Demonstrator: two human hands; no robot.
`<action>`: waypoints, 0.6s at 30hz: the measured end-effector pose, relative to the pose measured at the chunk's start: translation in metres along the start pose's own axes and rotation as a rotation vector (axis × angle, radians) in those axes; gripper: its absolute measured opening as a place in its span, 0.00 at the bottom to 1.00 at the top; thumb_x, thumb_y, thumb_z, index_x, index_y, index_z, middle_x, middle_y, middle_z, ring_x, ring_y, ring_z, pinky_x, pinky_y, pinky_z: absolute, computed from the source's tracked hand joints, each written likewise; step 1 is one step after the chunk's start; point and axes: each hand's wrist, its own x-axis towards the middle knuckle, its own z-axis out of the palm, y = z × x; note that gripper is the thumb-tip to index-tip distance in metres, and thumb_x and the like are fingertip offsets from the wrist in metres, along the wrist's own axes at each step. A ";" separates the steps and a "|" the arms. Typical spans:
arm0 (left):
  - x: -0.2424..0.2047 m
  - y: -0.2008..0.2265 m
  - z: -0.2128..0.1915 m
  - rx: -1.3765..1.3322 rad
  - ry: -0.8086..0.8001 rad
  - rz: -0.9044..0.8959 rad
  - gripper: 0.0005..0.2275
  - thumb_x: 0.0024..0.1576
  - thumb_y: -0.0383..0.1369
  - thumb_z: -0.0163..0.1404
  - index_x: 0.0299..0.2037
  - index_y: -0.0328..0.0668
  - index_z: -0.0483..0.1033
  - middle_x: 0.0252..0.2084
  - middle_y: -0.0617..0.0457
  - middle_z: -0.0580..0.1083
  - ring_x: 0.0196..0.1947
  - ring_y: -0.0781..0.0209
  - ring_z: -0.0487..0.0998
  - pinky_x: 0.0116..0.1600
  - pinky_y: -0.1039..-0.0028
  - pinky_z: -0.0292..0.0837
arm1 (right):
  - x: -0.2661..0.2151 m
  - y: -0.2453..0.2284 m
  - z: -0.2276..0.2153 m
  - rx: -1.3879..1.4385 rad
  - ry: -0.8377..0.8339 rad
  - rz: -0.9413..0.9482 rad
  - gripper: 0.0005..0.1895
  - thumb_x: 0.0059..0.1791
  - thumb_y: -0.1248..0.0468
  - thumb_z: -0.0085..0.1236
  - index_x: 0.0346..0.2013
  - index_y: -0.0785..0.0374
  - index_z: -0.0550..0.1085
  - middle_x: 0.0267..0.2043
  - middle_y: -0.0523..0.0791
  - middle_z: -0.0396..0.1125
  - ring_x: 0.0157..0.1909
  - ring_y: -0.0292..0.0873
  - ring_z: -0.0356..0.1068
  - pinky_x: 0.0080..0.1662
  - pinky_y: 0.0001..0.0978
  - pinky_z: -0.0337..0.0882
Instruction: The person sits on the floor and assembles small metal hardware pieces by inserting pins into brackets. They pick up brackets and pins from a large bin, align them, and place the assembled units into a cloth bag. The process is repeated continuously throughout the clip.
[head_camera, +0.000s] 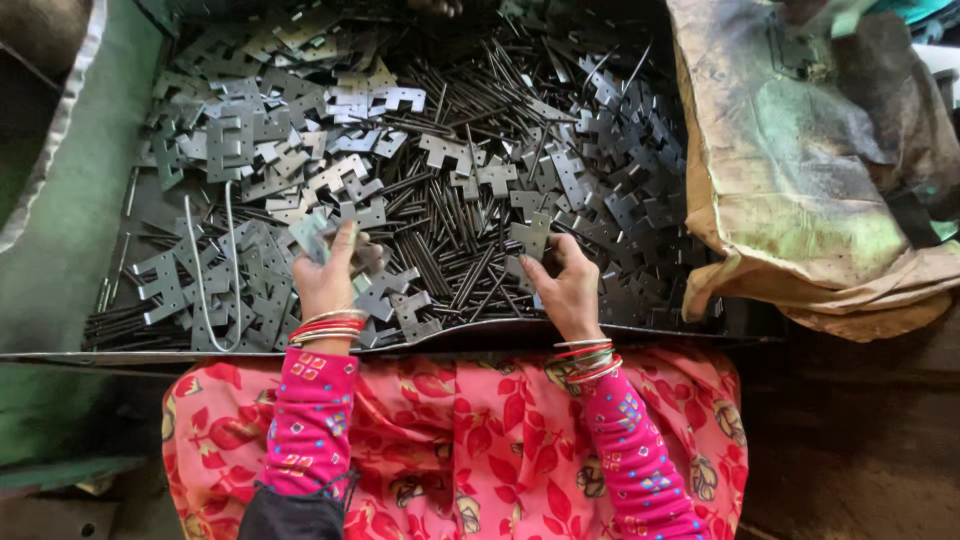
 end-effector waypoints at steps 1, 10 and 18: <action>0.000 -0.002 -0.001 -0.041 -0.068 -0.050 0.09 0.64 0.32 0.53 0.41 0.30 0.76 0.35 0.43 0.79 0.32 0.52 0.82 0.39 0.60 0.83 | 0.002 -0.006 0.001 0.128 -0.011 0.027 0.15 0.48 0.65 0.65 0.46 0.68 0.74 0.37 0.46 0.77 0.36 0.32 0.75 0.38 0.26 0.76; -0.029 -0.031 0.019 -0.369 -0.462 -0.300 0.21 0.68 0.46 0.39 0.52 0.30 0.72 0.47 0.39 0.78 0.42 0.48 0.83 0.45 0.61 0.81 | -0.004 -0.106 0.056 -0.134 -0.227 -0.224 0.13 0.48 0.63 0.65 0.46 0.66 0.78 0.35 0.46 0.77 0.33 0.35 0.75 0.35 0.25 0.74; -0.045 -0.022 0.017 -0.488 -0.501 -0.381 0.24 0.63 0.49 0.38 0.58 0.37 0.69 0.51 0.44 0.78 0.48 0.52 0.82 0.53 0.62 0.80 | -0.015 -0.091 0.046 -0.038 -0.202 0.015 0.12 0.51 0.64 0.63 0.47 0.67 0.78 0.36 0.44 0.77 0.36 0.33 0.74 0.40 0.26 0.75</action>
